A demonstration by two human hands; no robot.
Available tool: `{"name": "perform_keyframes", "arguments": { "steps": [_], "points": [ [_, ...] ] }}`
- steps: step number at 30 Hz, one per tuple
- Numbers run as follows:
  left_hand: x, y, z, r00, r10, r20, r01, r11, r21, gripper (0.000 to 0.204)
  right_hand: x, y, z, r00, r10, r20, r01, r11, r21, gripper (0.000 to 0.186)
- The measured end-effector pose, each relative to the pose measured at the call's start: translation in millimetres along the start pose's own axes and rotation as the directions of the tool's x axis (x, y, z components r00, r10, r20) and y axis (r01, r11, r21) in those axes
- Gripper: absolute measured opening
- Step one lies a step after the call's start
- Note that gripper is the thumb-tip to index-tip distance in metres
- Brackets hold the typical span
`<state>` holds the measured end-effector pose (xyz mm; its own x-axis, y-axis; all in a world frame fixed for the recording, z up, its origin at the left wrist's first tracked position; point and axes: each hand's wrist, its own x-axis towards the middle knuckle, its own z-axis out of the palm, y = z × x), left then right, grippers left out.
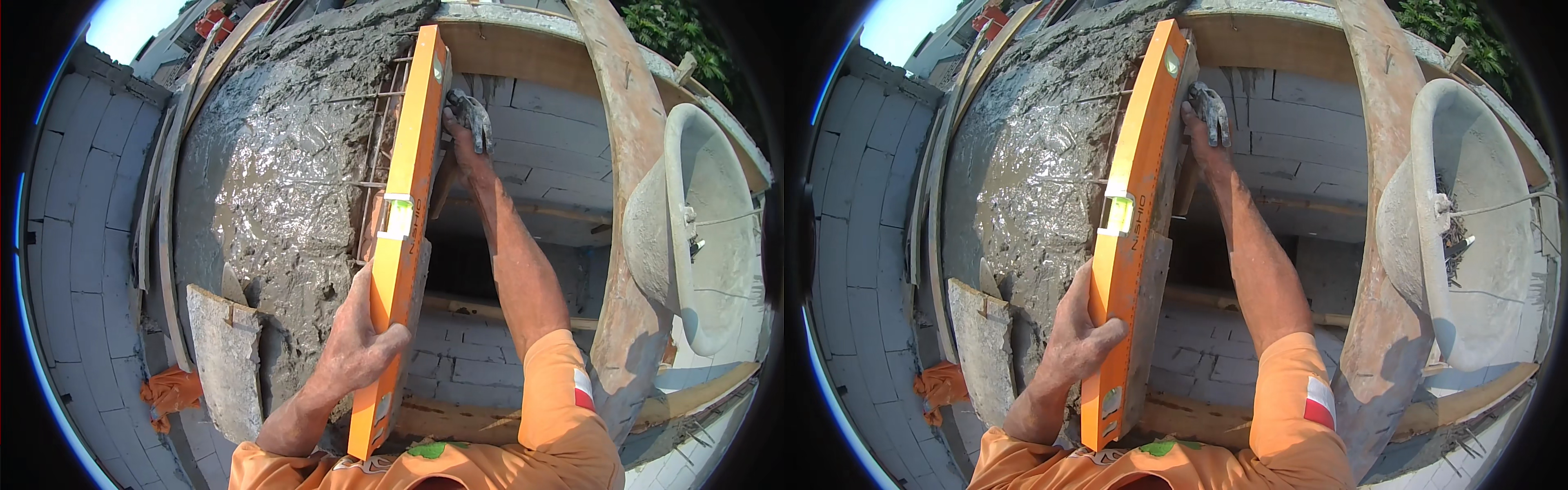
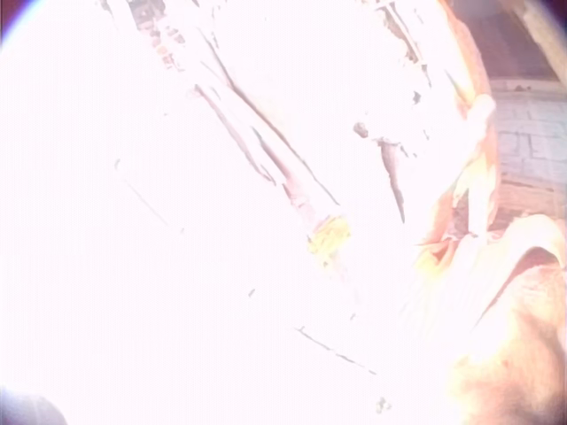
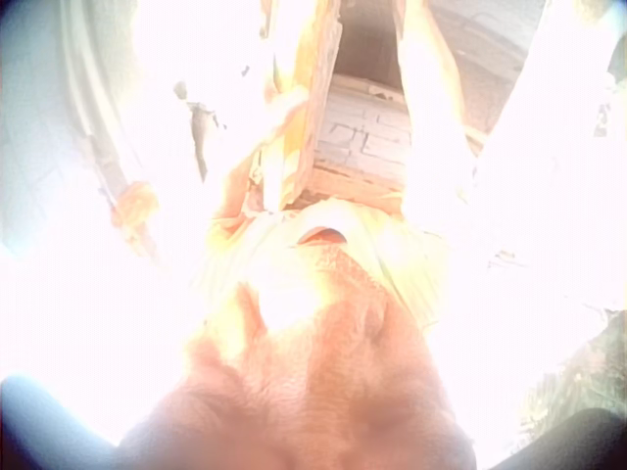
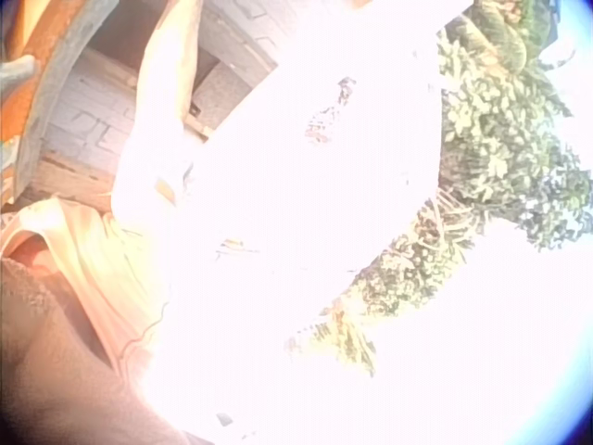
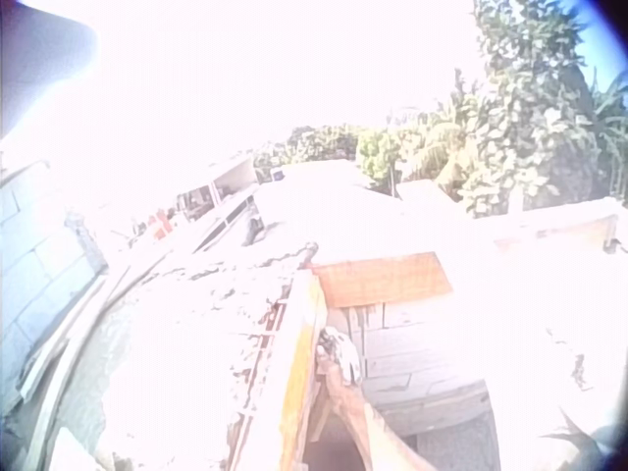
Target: The person constructs a wooden form for a concrete column by leveling wooden boards with a spirit level and securing them using a hammer and nails.
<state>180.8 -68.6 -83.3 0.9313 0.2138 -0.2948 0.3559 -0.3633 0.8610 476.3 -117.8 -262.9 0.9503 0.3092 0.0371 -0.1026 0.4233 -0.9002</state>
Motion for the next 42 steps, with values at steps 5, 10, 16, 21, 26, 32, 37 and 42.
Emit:
{"name": "perform_keyframes", "arguments": {
  "steps": [5, 10, 16, 21, 26, 32, 37, 42],
  "points": [
    [-1.4, -4.4, -1.6, 0.999, 0.035, -0.012, -0.035, 0.999, -0.004, 0.078, -9.6, -3.1, 4.6, 1.0, -0.003, -0.017, 0.003, 1.0, 0.001, 0.037],
    [-2.4, -4.4, -1.3, 0.999, 0.033, -0.023, -0.033, 0.999, 0.0, 0.078, -18.3, -4.4, 5.0, 0.997, 0.007, -0.08, -0.007, 1.0, 0.01, 0.046],
    [-1.7, -8.1, -0.1, 0.997, 0.073, 0.001, -0.073, 0.997, -0.022, 0.077, -19.0, -12.6, -0.4, 0.997, 0.029, -0.066, -0.029, 1.0, -0.006, 0.037],
    [-20.9, 3.7, -16.1, 0.998, 0.038, -0.06, -0.051, 0.968, -0.244, 0.075, -18.8, 2.8, 3.6, 0.999, -0.038, -0.003, 0.038, 0.999, -0.003, 0.046],
    [-46.3, 24.9, -38.4, 0.929, 0.019, -0.369, -0.144, 0.939, -0.313, 0.077, 4.9, 38.5, -27.0, 0.983, -0.075, 0.169, 0.023, 0.957, 0.288, 0.078],
    [-92.0, 33.2, -87.3, 0.766, -0.118, -0.632, -0.18, 0.904, -0.388, 0.095, -6.4, 14.1, 5.9, 0.979, 0.181, 0.095, -0.194, 0.968, 0.159, 0.048],
    [-125.5, 16.0, -123.7, 0.583, -0.194, -0.789, -0.251, 0.88, -0.402, 0.095, -23.1, -27.7, 18.6, 0.943, 0.292, 0.157, -0.309, 0.945, 0.103, 0.044],
    [-156.7, -22.3, -158.0, 0.365, -0.202, -0.909, -0.073, 0.967, -0.245, 0.104, -22.2, -22.5, 17.2, 0.934, 0.249, 0.258, -0.294, 0.943, 0.156, 0.045]
  ]
}}
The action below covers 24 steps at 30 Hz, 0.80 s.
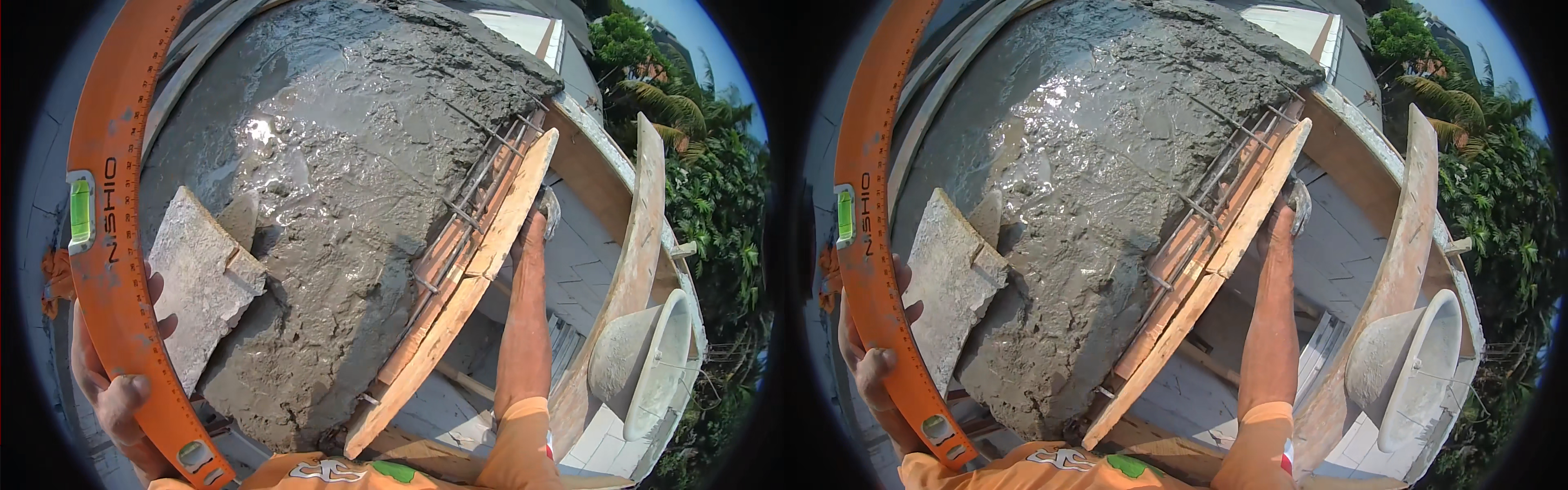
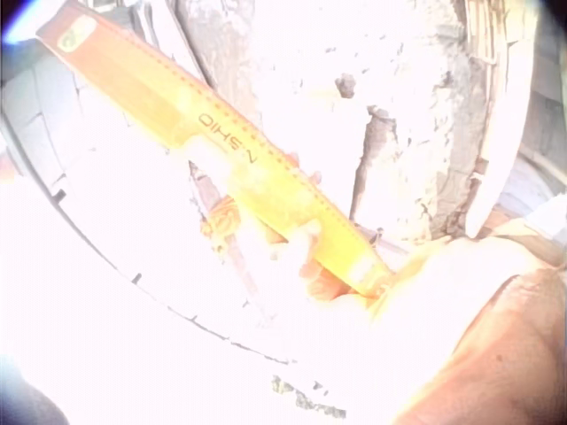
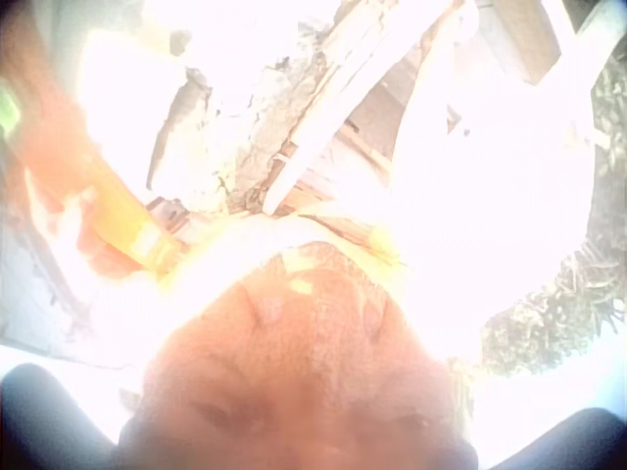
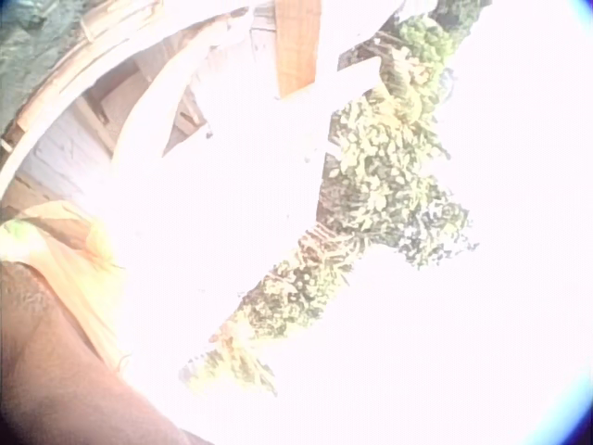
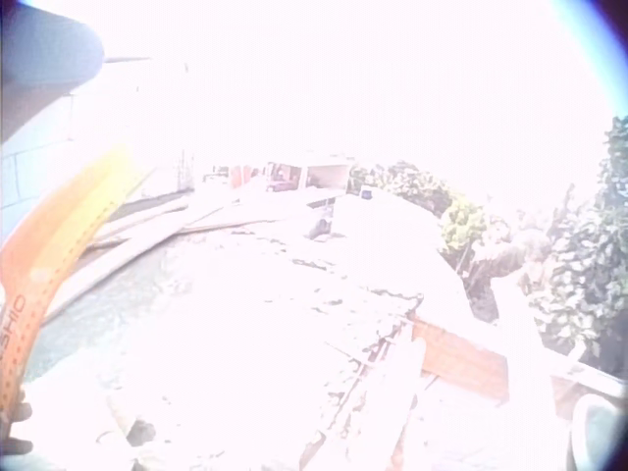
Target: The person constructs a wooden form for a concrete column by leveling wooden boards with a spirit level and securing them using a hammer and nails.
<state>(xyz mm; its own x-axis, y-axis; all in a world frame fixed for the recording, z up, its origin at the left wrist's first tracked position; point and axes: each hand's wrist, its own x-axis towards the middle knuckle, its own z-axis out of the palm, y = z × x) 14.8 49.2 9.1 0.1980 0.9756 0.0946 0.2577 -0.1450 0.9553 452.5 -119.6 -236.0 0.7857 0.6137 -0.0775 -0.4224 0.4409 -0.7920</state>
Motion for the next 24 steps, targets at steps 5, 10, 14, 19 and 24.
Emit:
{"name": "perform_keyframes", "arguments": {
  "steps": [5, 10, 14, 19, 24],
  "points": [
    [16.5, -32.3, -29.5, 0.999, 0.031, -0.029, -0.027, 0.992, 0.122, 0.11, 5.1, 8.0, -11.6, 0.999, 0.004, -0.05, -0.009, 0.994, -0.109, 0.049],
    [29.2, -38.8, -61.7, 0.996, 0.089, 0.026, -0.092, 0.966, 0.241, 0.108, 13.7, 7.6, -13.6, 0.995, -0.003, -0.097, -0.018, 0.976, -0.217, 0.052],
    [43.6, -50.8, -59.2, 0.988, 0.147, 0.05, -0.155, 0.959, 0.239, 0.105, 12.9, 0.9, -17.6, 0.967, -0.102, -0.235, 0.033, 0.96, -0.278, 0.045],
    [48.4, -41.8, -70.2, 0.974, 0.211, 0.083, -0.224, 0.955, 0.193, 0.103, -6.2, -2.9, 3.2, 0.95, -0.209, -0.23, 0.103, 0.91, -0.402, 0.047],
    [51.0, -34.7, -80.9, 0.951, 0.238, 0.196, -0.269, 0.952, 0.147, 0.101, 23.0, 16.0, -45.3, 0.902, -0.363, -0.231, 0.167, 0.79, -0.59, 0.059]
  ]
}}
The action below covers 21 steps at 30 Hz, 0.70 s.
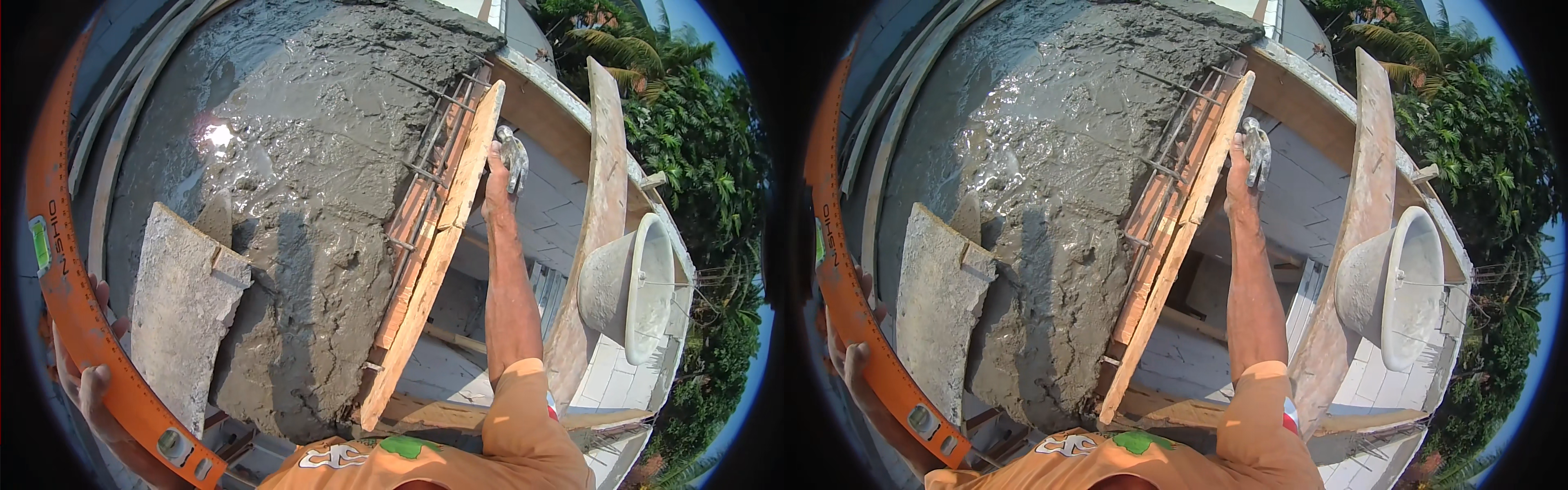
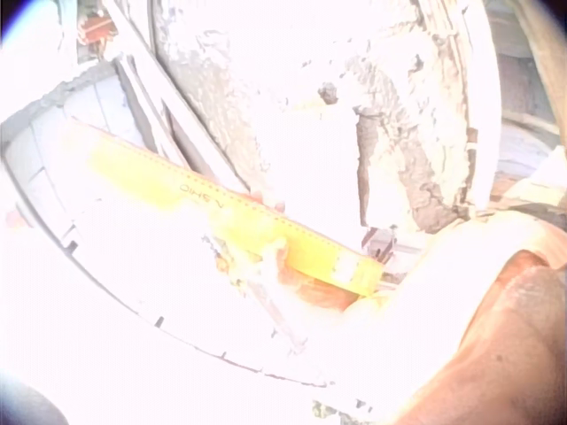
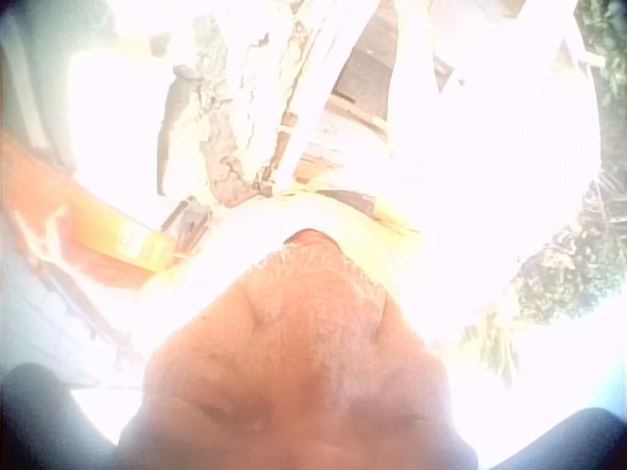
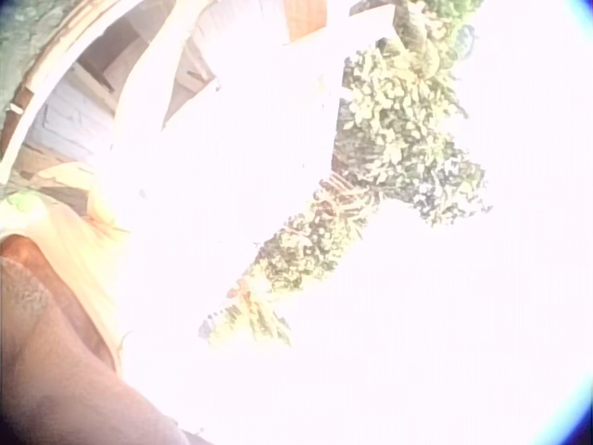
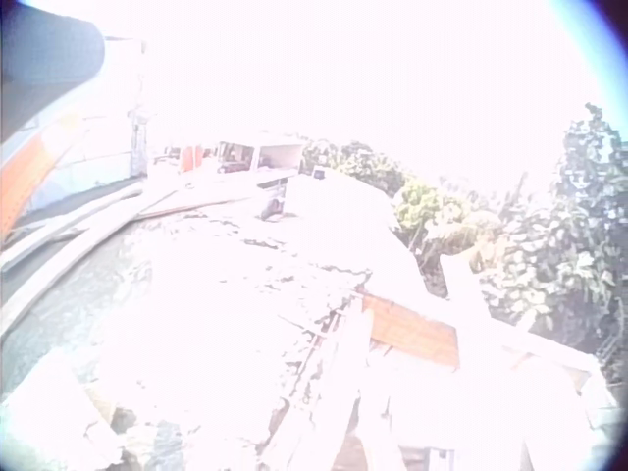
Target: The person constructs a wooden form for a concrete column by leveling wooden boards with a spirit level and securing them using a hammer and nails.
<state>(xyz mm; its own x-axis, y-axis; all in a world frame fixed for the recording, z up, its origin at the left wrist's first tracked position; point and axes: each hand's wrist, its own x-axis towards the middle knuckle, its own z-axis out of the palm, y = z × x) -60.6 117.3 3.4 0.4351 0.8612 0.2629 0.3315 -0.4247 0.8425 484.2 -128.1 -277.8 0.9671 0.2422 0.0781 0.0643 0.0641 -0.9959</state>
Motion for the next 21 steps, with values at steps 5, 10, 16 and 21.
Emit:
{"name": "perform_keyframes", "arguments": {
  "steps": [5, 10, 16, 21],
  "points": [
    [-5.9, -5.2, 0.3, 1.0, -0.008, -0.005, 0.007, 0.999, -0.044, 0.102, -12.3, -23.1, 3.3, 0.995, 0.095, 0.002, -0.095, 0.993, 0.073, 0.051],
    [-5.8, 10.2, 14.0, 0.997, -0.066, -0.026, 0.061, 0.986, -0.154, 0.097, -41.9, -59.2, 32.2, 0.996, -0.009, -0.091, 0.01, 1.0, 0.01, 0.056],
    [-13.8, 64.5, 90.7, 0.943, -0.105, 0.316, 0.209, 0.926, -0.314, 0.09, -39.7, -78.8, 21.6, 0.993, 0.081, -0.08, -0.079, 0.996, 0.038, 0.054],
    [-50.2, 85.6, 138.1, 0.748, -0.105, 0.655, 0.366, 0.889, -0.276, 0.08, -45.6, -87.5, 16.8, 0.999, 0.032, 0.014, -0.032, 0.999, 0.012, 0.072]
  ]
}}
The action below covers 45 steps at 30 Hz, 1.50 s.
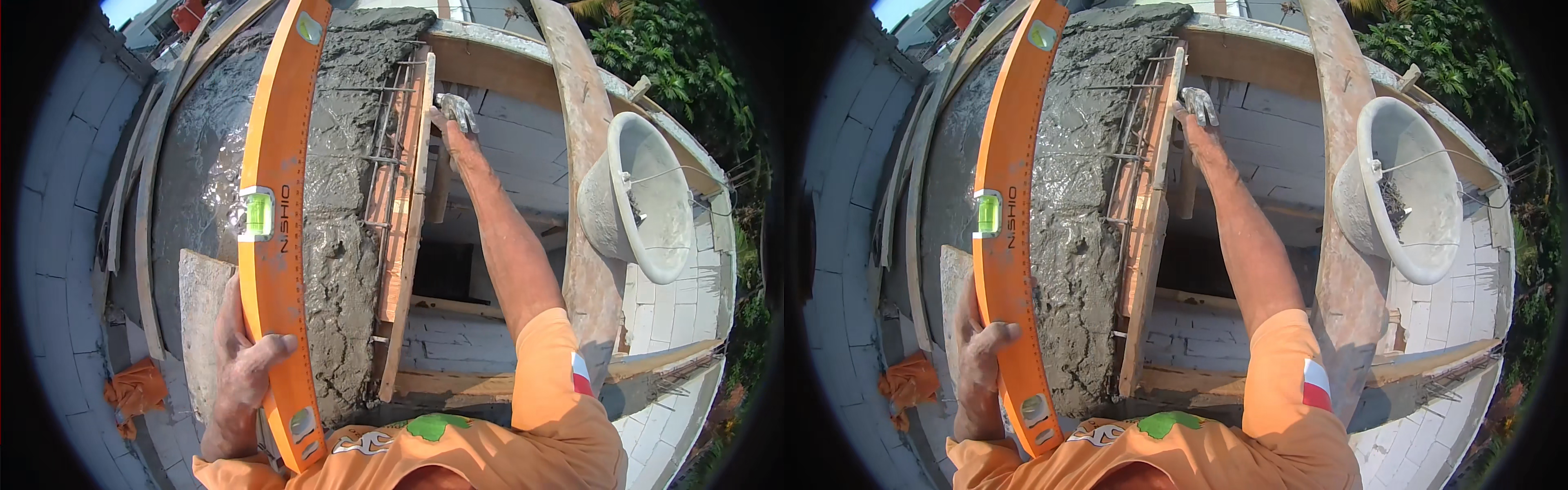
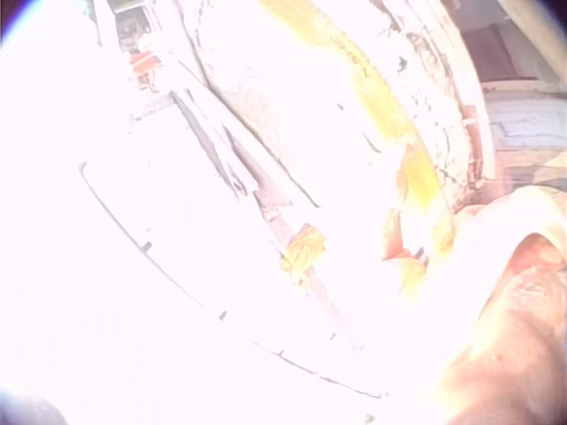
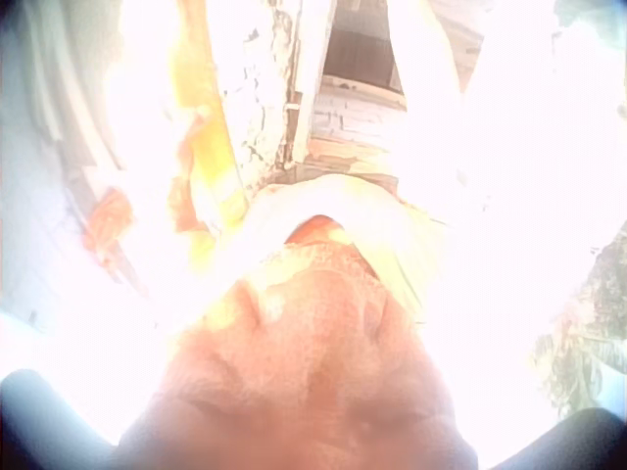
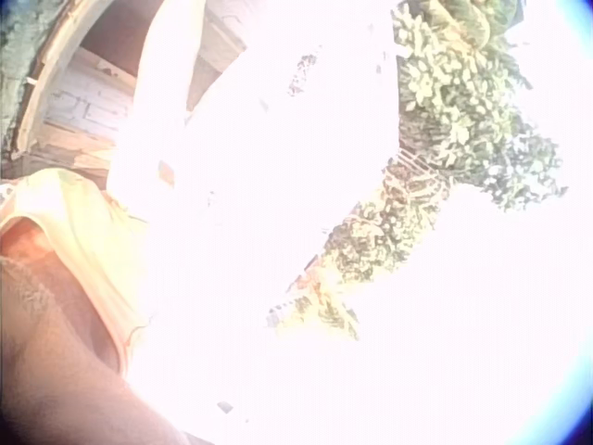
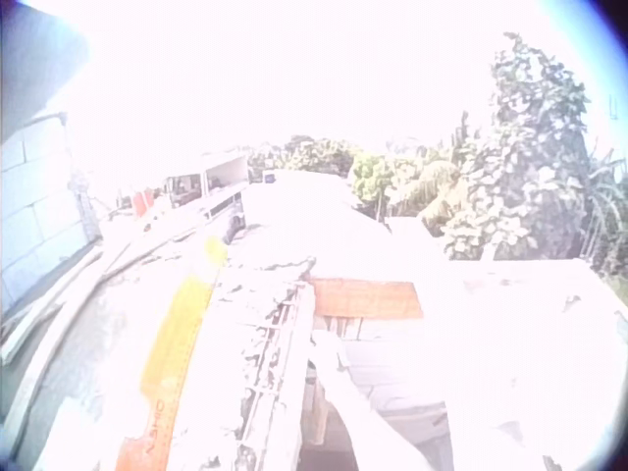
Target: The person constructs a wooden form for a concrete column by leveling wooden boards with a spirit level and securing them using a hammer and nails.
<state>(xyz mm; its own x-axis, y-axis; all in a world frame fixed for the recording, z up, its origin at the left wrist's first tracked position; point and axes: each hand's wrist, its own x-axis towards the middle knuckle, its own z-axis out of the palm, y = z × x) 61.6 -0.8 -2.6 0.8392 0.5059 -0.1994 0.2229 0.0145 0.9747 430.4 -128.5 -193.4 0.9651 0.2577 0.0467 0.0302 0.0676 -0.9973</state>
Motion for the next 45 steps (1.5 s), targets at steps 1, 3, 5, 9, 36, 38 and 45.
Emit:
{"name": "perform_keyframes", "arguments": {
  "steps": [1, 3, 5, 9, 36, 38, 45],
  "points": [
    [0.2, -3.8, 10.7, 0.999, -0.011, 0.034, 0.012, 1.0, -0.019, 0.078, 5.7, -5.4, 7.1, 0.999, 0.031, -0.03, -0.031, 0.999, -0.028, 0.066],
    [1.9, -6.0, 33.2, 0.994, -0.03, 0.106, 0.029, 0.999, 0.017, 0.076, 14.7, 5.9, 4.2, 0.996, 0.089, -0.027, -0.087, 0.995, 0.058, 0.058],
    [7.0, -12.0, 55.3, 0.984, -0.044, 0.174, 0.038, 0.999, 0.039, 0.074, 29.8, 24.6, -8.8, 0.999, 0.034, 0.022, -0.036, 0.993, 0.111, 0.052],
    [8.2, -25.4, 78.0, 0.978, -0.086, 0.192, 0.059, 0.988, 0.14, 0.071, 18.0, 18.1, 2.5, 0.997, 0.072, -0.025, -0.073, 0.995, -0.067, 0.041],
    [40.8, -57.3, 124.7, 0.962, -0.065, 0.264, -0.055, 0.905, 0.421, 0.069, 2.3, 26.2, 5.4, 0.994, 0.064, -0.093, -0.027, 0.937, 0.348, 0.017],
    [42.0, -62.8, 121.8, 0.965, -0.027, 0.261, -0.087, 0.906, 0.414, 0.072, 4.9, 29.8, 4.6, 0.998, 0.017, -0.059, 0.005, 0.938, 0.348, 0.018],
    [47.8, -65.7, 113.1, 0.955, -0.025, 0.296, -0.101, 0.91, 0.403, 0.077, -6.4, 13.9, 1.4, 0.99, 0.139, -0.028, -0.12, 0.928, 0.353, 0.03]
  ]
}}
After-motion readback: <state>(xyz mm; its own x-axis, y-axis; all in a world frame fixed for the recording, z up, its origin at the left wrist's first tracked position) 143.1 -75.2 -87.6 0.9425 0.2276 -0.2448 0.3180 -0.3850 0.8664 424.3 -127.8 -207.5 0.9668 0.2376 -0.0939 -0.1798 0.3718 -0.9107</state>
